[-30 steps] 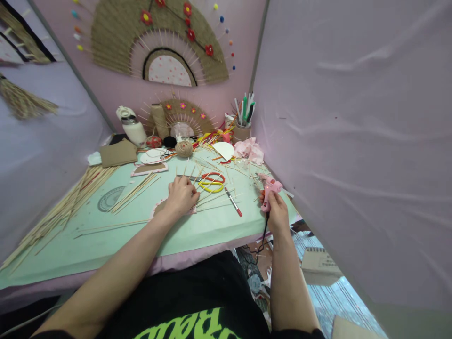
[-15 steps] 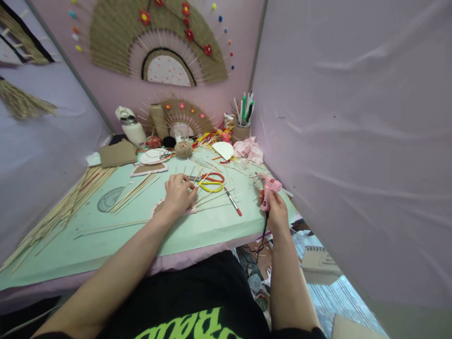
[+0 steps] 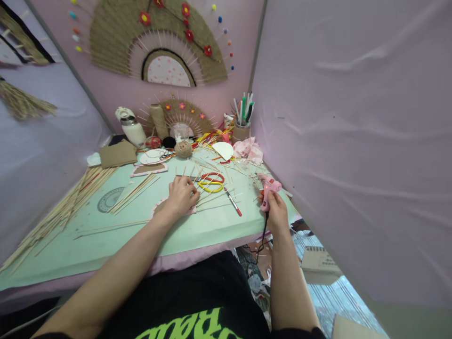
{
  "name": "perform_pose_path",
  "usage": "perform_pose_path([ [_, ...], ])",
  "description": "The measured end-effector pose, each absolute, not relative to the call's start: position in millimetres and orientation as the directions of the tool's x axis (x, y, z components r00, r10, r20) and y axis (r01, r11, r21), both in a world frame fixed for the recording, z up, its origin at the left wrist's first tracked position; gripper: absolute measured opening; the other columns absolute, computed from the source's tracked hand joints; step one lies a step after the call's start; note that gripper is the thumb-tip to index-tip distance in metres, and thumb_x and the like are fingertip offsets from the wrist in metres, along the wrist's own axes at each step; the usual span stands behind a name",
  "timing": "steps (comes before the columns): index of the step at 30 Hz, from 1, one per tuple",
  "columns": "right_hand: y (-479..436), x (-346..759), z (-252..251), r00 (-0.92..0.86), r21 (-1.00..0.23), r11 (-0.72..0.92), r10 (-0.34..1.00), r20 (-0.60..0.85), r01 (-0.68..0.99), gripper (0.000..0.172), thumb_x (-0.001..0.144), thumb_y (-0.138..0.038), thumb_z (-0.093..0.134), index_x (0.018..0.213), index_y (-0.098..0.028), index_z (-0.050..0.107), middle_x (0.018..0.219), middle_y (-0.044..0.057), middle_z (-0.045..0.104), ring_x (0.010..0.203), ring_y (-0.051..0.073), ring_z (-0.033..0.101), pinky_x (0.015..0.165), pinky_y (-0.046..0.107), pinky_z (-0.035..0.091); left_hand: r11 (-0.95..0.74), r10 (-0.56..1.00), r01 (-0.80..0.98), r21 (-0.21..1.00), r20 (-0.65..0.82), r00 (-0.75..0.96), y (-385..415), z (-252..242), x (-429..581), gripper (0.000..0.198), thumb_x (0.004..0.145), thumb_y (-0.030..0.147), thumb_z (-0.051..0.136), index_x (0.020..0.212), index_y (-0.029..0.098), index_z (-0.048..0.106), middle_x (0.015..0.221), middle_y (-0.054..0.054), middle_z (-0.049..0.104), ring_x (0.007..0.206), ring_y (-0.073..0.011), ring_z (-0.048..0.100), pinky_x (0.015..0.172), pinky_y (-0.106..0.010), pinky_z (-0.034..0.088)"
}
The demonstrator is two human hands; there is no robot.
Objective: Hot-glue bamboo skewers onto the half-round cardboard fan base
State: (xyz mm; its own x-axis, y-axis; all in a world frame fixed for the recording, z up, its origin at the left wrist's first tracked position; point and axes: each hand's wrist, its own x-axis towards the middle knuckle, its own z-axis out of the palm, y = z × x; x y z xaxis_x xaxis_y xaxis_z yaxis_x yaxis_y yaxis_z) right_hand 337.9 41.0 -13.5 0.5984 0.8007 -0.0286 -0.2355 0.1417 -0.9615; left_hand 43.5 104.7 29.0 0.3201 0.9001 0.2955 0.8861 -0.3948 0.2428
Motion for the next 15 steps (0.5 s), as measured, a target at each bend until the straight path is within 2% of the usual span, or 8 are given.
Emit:
perform_pose_path([
  [15, 41.5, 339.1, -14.1, 0.594, -0.961, 0.15, 0.805, -0.018, -0.233, 0.053, 0.056, -0.062, 0.083, 0.087, -0.021, 0.071, 0.081, 0.001, 0.074, 0.063, 0.014, 0.065, 0.052, 0.024, 0.051, -0.383, 0.903, 0.896, 0.226, 0.294, 0.312, 105.9, 25.6, 42.4, 0.022, 0.087, 0.027, 0.057, 0.074, 0.019, 0.073, 0.108, -0.012, 0.059, 0.108, -0.0293, 0.046, 0.086, -0.043, 0.04],
])
